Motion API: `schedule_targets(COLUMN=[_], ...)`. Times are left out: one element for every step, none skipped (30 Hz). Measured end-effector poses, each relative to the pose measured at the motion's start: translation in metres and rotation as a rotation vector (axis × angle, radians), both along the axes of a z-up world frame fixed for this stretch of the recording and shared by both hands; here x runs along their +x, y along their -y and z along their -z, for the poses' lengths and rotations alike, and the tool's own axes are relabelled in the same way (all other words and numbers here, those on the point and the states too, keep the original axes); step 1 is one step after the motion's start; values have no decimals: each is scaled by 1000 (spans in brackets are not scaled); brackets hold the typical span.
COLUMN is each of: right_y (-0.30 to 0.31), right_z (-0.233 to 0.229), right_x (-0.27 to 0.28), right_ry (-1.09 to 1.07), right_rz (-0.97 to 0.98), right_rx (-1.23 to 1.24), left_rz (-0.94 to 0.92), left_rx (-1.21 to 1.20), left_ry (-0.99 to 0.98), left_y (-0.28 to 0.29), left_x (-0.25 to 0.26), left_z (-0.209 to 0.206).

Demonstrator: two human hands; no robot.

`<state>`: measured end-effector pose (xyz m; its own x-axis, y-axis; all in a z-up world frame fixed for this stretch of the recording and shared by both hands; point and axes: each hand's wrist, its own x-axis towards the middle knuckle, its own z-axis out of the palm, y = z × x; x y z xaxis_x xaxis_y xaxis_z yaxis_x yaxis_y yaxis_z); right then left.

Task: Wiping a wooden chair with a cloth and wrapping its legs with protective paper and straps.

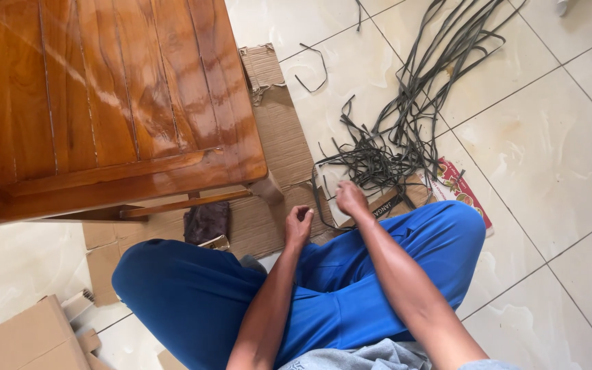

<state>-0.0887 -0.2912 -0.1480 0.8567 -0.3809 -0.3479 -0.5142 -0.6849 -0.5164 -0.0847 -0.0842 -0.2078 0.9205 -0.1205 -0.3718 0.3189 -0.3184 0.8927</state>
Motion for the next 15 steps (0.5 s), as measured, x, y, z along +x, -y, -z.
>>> schedule_targets(right_y=[-15, -30, -39, -49, -59, -65, -70, -76, -75, -74, -72, -70, -67, -64, -62], right_z=[-21, -43, -57, -72, -86, -100, -113, -127, -130, -133, -137, -133, -129, -125, -123], right_x=[1, 3, 0, -2, -4, -8, -11, -14, -16, -18, -20, -20, -20, -20, -18], right_ry=[31, 61, 61, 85, 110, 110, 59, 7, 7, -47, -101, -102, -141, -181, -180], right_rz=[-87, -173, -177, -250, -324, -327, -401, -474, -479, -527, -577, -584, -601, -618, -624], right_rx=[42, 84, 84, 146, 209, 210, 220, 230, 229, 204, 177, 174, 154, 132, 131], left_rz=[-5, -10, -13, -34, -55, -58, -81, -104, -108, -107, -108, -114, -124, -134, -140], left_rx=[-38, -76, -76, -138, -199, -198, -242, -285, -286, -291, -296, -299, -307, -316, -317], left_ry=[-1, -2, -2, -16, -30, -30, -58, -86, -85, -124, -163, -162, -167, -173, -170], left_y=[0, 1, 2, 2, 2, 0, -1, -3, -4, -6, -6, -8, -11, -13, -13], left_x=[2, 4, 7, 11, 15, 17, 19, 20, 24, 27, 31, 32, 33, 34, 36], left_z=[-6, -13, -11, -10, -8, -9, -10, -10, -5, 0, 4, -4, -13, -22, -24])
